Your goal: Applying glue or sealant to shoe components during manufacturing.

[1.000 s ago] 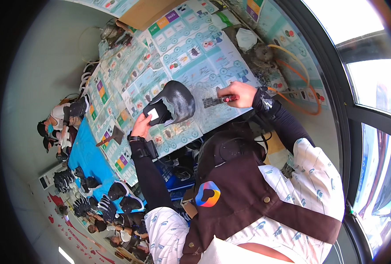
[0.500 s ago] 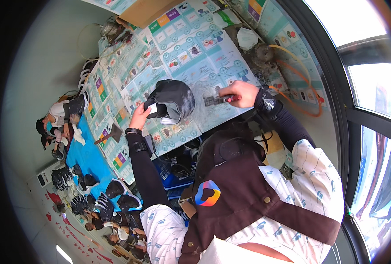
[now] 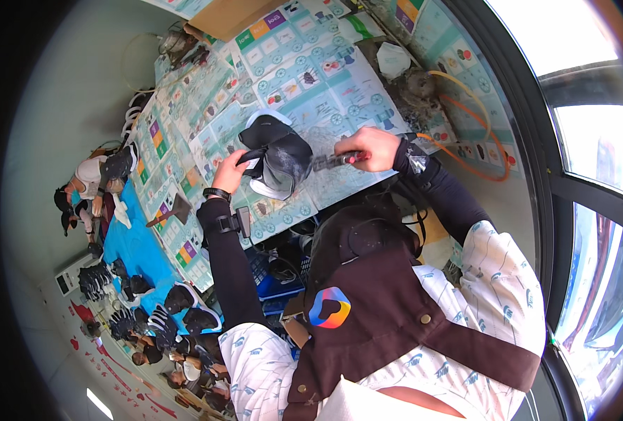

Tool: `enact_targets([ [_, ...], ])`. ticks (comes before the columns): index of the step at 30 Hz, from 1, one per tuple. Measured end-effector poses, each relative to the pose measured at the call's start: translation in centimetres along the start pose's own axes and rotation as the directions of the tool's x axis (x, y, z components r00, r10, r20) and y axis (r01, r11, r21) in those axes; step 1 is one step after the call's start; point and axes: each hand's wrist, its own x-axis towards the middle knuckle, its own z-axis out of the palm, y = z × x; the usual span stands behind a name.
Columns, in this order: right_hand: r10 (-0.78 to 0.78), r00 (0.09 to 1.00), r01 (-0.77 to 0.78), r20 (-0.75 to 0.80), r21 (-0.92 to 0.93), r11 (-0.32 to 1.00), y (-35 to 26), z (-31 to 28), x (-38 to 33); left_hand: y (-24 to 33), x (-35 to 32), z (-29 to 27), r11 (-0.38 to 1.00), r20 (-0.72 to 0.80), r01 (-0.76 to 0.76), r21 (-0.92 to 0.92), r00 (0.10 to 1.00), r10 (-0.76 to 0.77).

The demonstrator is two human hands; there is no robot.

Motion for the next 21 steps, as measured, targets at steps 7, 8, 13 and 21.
enact_targets([
  [7,0.015,0.998,-0.014,0.062,-0.011,1.0,0.2,0.6,0.5,1.1,-0.5,0.7,0.972,-0.049,-0.008,0.234,0.999,0.02],
  [8,0.043,0.988,-0.028,0.146,-0.106,0.994,0.6,0.9,0.4,0.8,-0.6,0.5,0.972,-0.048,-0.009,0.235,0.999,0.02],
  [13,0.071,0.997,-0.07,0.022,-0.037,0.997,2.4,0.3,-0.6,-0.5,-0.2,0.8,0.996,-0.029,-0.003,0.085,1.0,0.006],
  [21,0.124,0.992,-0.124,0.038,0.007,0.992,2.8,1.0,-1.2,-3.1,-0.8,1.6,1.0,-0.038,-0.016,0.024,0.999,0.017],
])
